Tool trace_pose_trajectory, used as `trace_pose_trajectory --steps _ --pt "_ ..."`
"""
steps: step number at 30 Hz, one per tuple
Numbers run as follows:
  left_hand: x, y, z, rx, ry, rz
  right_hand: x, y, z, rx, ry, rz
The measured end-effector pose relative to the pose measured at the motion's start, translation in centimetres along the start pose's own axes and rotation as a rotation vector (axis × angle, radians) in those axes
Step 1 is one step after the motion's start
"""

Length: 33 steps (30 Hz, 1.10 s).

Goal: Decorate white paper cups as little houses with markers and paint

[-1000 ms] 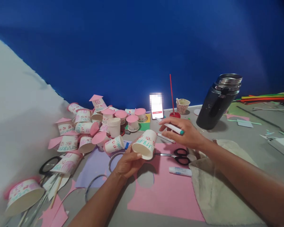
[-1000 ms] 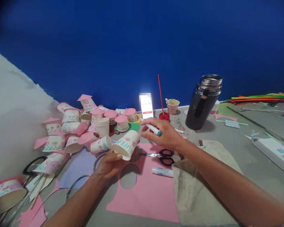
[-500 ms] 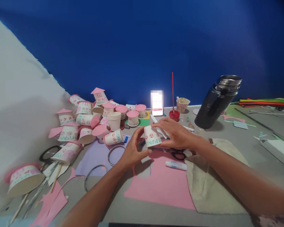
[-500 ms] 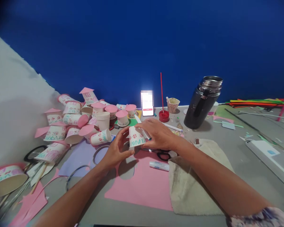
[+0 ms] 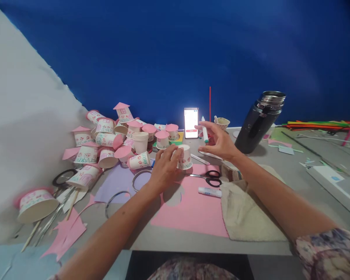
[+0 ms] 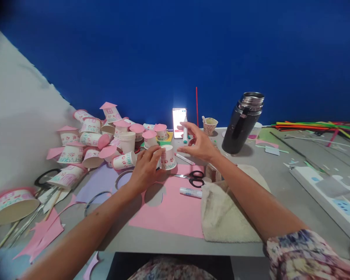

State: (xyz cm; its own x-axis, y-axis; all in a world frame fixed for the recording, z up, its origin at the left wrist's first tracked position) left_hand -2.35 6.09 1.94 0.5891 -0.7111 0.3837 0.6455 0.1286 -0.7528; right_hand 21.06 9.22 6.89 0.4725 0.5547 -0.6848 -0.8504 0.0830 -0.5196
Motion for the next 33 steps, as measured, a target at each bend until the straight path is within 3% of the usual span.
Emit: trace_pose_trajectory --steps 3,8,13,14,18,21,26,29,33 --pt "0.8 0.7 1.1 -0.083 -0.013 0.024 -0.1 0.1 0.1 -0.005 -0.001 0.064" --pt "2.0 1.5 1.5 -0.184 -0.022 0.087 0.1 -0.5 0.2 0.150 0.057 0.126" --pt "5.8 1.0 0.1 -0.128 0.003 0.095 0.5 -0.9 0.2 0.202 0.115 0.242" --pt "6.8 1.1 -0.4 -0.158 0.000 0.060 0.4 -1.0 0.1 0.236 0.118 0.229" --pt "9.3 2.3 -2.9 -0.456 -0.003 -0.094 0.5 -1.2 0.2 0.299 0.168 0.263" --pt "7.9 0.7 -4.0 -0.394 -0.129 -0.103 1.1 -1.3 0.9 0.330 0.260 0.454" --pt "2.5 -2.9 -3.2 -0.325 -0.550 0.012 2.8 -0.4 2.5 0.266 0.594 0.769" --pt "0.4 -2.4 -1.3 -0.305 -0.572 0.031 2.9 0.8 2.1 0.231 0.638 0.806" --pt "-1.4 0.2 -0.1 -0.285 -0.538 -0.018 3.0 2.3 0.1 0.233 0.622 0.781"
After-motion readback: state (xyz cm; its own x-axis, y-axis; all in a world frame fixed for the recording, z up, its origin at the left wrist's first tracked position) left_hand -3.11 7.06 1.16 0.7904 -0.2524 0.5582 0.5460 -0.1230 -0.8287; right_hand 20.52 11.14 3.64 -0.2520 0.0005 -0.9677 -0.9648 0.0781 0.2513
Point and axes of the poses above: each hand's wrist, its own z-axis towards the middle knuckle, its own y-axis out of the palm, x = y × z, the point moved 4 cm from there along z, towards the middle knuckle, and after that the axes turned 12 degrees about -z, right-handed, at the moved point
